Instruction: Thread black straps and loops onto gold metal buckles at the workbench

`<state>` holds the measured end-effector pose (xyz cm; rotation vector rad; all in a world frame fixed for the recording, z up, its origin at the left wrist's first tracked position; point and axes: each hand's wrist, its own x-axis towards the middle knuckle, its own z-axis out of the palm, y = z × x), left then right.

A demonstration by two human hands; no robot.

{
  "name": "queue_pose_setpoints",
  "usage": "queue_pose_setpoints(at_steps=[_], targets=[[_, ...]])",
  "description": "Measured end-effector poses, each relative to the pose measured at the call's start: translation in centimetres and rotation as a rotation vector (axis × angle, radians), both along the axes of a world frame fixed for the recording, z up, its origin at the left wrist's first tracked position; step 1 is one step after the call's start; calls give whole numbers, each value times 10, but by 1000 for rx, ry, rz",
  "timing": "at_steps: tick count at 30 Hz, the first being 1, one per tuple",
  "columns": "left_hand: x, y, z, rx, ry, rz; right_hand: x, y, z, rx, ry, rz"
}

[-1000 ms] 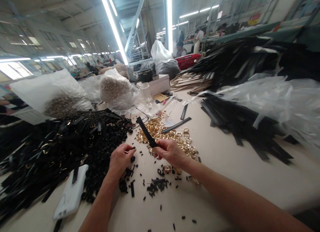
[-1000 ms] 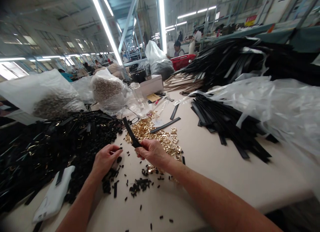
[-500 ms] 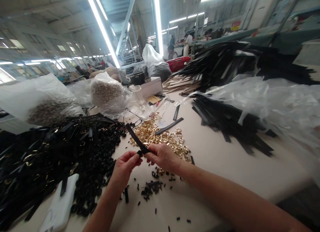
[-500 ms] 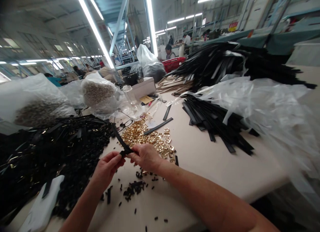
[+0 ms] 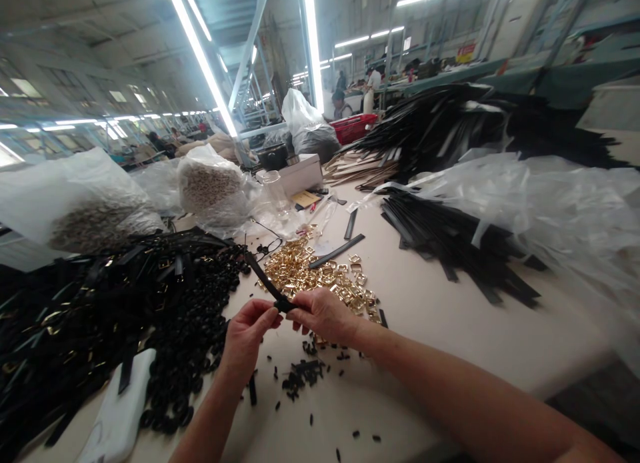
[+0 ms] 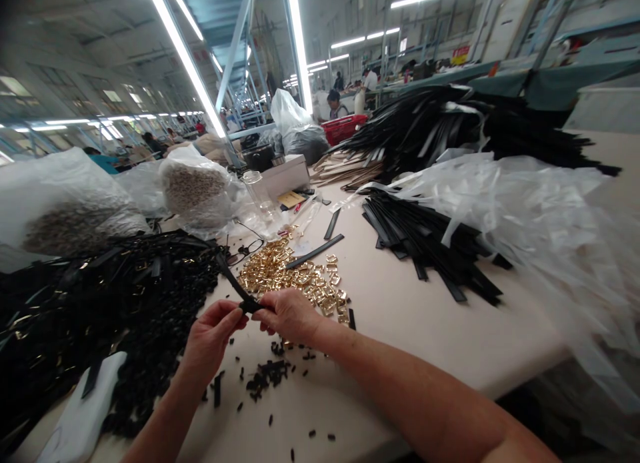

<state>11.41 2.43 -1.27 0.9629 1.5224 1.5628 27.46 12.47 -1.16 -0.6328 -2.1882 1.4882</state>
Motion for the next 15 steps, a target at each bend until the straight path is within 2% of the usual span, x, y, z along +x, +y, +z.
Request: queue_pose_setpoints(at_steps=[4, 7, 11, 15], targets=[[3, 0, 6, 51, 59, 1, 2, 0, 3, 5, -31, 48], [3, -1, 11, -11, 82, -26, 5, 2, 6, 23, -68, 77], [0, -2, 13, -86, 93, -94, 9, 6, 10, 125, -126, 133], [-1, -4, 11, -26, 139, -132, 12, 8, 14, 170, -166, 161]])
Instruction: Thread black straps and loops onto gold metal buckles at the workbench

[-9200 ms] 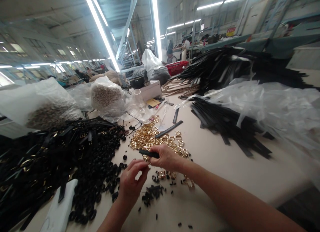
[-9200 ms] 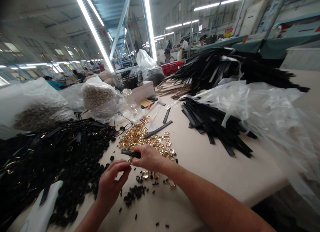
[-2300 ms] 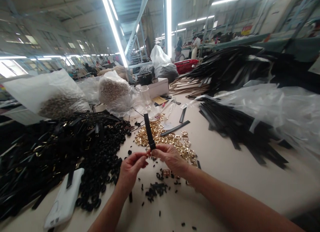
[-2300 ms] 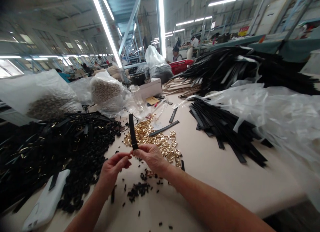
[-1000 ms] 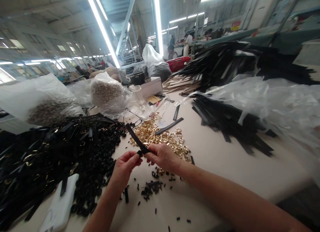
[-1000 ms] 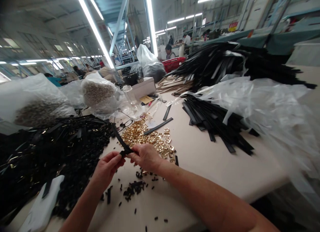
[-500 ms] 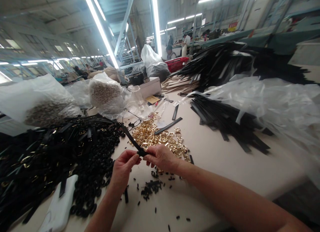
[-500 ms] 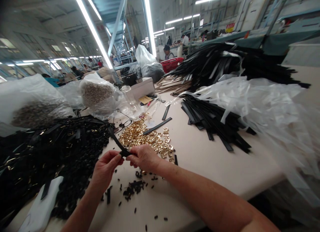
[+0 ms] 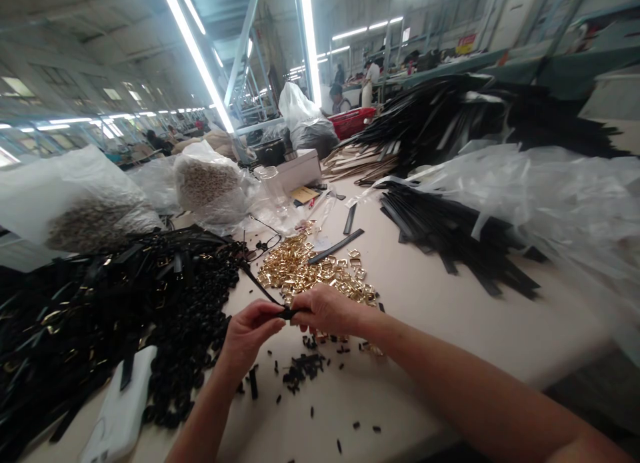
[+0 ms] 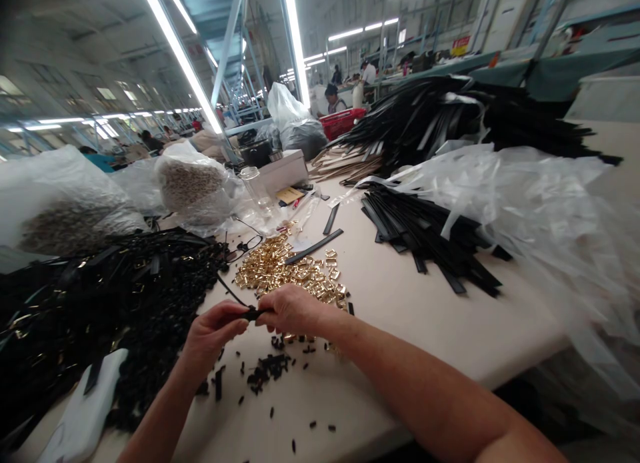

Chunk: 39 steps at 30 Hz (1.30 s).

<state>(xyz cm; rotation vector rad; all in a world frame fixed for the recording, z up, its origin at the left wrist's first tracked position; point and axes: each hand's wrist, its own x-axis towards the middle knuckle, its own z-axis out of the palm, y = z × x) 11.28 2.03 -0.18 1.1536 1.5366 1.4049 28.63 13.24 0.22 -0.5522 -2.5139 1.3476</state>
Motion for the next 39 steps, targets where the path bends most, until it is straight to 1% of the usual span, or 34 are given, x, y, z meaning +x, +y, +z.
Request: queue_pose_setpoints(at_steps=[2, 4, 6, 8, 12, 15, 20, 24, 26, 33, 36, 39], targets=[[0, -2, -2, 76, 84, -12, 0, 0, 1, 24, -3, 0], [-2, -3, -3, 140, 200, -31, 0, 1, 1, 9, -3, 5], [-3, -5, -4, 164, 284, -66, 0, 1, 0, -38, -7, 11], [-3, -5, -2, 164, 302, -105, 0, 1, 1, -70, -15, 14], [0, -5, 1, 165, 252, -117, 0, 0, 5, -69, -36, 3], [1, -5, 1, 147, 221, -91, 0, -1, 6, 31, -31, -2], [-1, -4, -4, 59, 155, -83, -2, -3, 5, 201, -21, 4], [1, -2, -6, -2, 25, -2, 0, -4, 9, 235, -36, -12], [2, -2, -8, -16, -17, 14, 1, -4, 12, 240, -50, -23], [-8, -3, -21, -28, -81, -38, 2, -4, 17, 255, -85, -28], [-11, -2, -24, -25, -85, -49, 3, -4, 16, 330, -111, -37], [-10, 0, -24, -49, -37, -44, 2, -5, 13, 438, -124, -30]])
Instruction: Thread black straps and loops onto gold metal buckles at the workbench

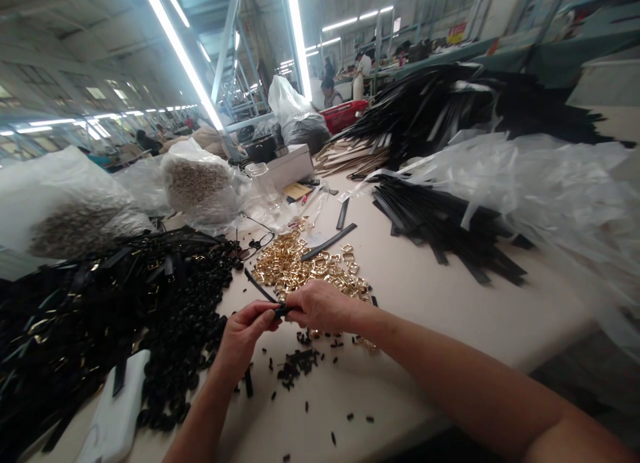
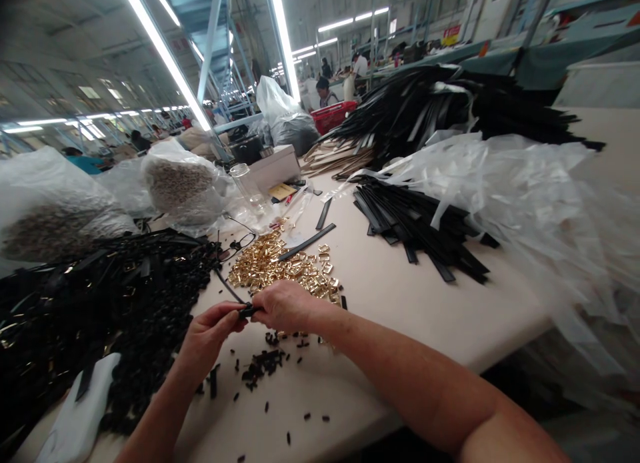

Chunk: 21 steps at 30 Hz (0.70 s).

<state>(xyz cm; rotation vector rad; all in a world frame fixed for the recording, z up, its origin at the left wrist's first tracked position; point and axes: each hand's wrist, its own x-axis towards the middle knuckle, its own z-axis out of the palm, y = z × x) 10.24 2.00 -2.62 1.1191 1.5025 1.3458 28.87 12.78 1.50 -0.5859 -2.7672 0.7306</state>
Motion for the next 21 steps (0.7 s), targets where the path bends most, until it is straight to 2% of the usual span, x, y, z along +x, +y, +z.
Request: queue_pose_setpoints(at_steps=[4, 9, 12, 16, 21], targets=[[5, 1, 6, -34, 90, -3, -2, -2, -5, 63, 17, 6], [15, 1, 15, 92, 105, 101, -5, -1, -5, -145, 44, -20], [17, 1, 17, 221, 208, 76, -6, 0, -6, -193, 61, -39], [14, -2, 16, 291, 373, 23, -5, 2, -10, -185, 63, -38], [11, -2, 14, 306, 454, -16, -6, 3, -14, -83, 61, -42]])
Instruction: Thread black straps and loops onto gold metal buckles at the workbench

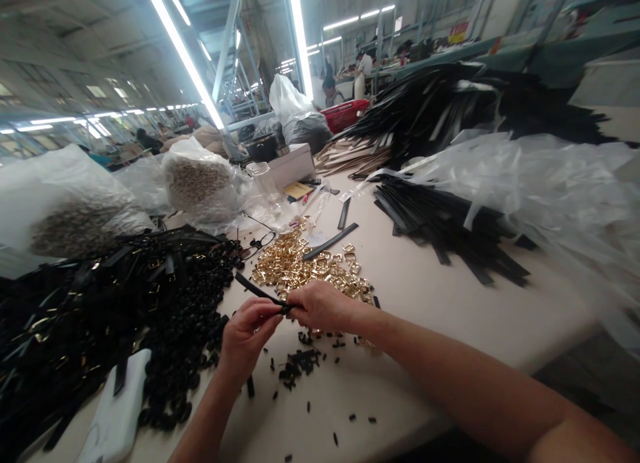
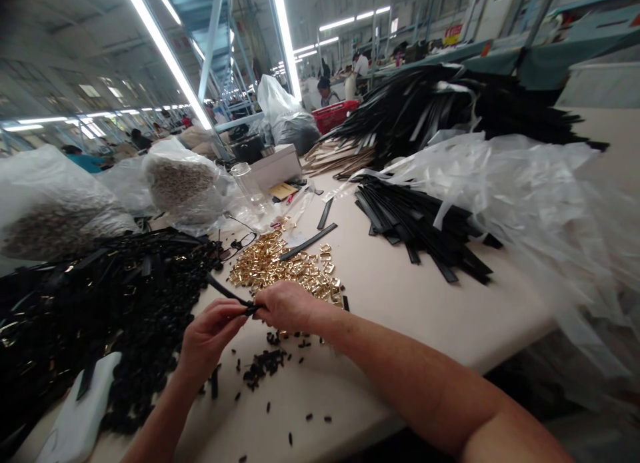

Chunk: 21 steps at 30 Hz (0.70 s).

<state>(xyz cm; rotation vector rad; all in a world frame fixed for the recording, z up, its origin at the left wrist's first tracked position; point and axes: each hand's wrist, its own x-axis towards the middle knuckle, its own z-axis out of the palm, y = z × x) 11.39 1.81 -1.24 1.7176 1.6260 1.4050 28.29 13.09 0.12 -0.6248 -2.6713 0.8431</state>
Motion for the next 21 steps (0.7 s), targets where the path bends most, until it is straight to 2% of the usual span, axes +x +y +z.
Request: queue_pose_setpoints(at_steps=[3, 10, 17, 21], targets=[[1, 1, 0, 16, 64, 37, -1, -1, 0, 6, -17, -14], [1, 0, 3, 19, 188, 78, -5, -5, -3, -186, 1, -17], [4, -1, 3, -12, 122, 79, -4, -1, -4, -28, 14, -73], [9, -2, 6, -10, 162, 124, -4, 0, -4, -18, -2, -82]])
